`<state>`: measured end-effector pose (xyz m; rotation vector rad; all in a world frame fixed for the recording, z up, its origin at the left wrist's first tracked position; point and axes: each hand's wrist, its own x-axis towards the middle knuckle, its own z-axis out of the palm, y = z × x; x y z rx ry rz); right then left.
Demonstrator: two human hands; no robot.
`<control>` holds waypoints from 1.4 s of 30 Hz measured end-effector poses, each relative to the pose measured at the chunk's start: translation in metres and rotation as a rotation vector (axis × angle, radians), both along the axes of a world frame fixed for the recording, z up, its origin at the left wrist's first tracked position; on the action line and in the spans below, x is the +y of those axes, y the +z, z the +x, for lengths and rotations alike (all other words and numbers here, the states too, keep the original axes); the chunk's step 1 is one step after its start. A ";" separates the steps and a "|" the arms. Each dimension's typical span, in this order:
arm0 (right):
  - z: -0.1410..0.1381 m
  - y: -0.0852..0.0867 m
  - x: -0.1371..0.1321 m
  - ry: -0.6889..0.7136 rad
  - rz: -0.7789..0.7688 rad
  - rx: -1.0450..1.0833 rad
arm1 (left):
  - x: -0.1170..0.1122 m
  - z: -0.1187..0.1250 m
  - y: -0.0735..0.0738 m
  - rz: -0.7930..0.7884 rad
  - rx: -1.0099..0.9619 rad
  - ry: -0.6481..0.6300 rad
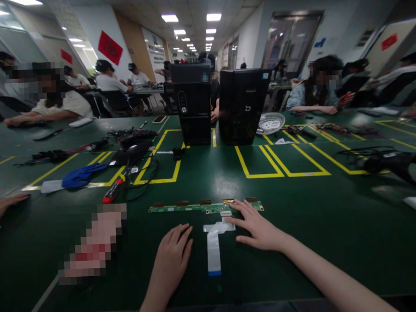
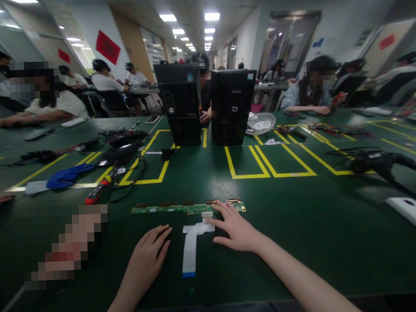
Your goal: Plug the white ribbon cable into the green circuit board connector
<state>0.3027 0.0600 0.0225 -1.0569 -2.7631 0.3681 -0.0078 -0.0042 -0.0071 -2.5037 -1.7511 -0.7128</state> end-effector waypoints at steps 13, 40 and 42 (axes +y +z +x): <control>0.007 0.002 -0.004 -0.013 0.009 -0.081 | 0.001 0.000 -0.002 0.011 -0.007 0.004; 0.188 -0.051 -0.075 -1.200 0.294 -0.298 | 0.000 0.001 0.002 0.006 -0.026 0.006; 0.200 -0.051 -0.074 -1.272 0.273 -0.290 | -0.001 0.002 0.002 0.007 -0.023 0.005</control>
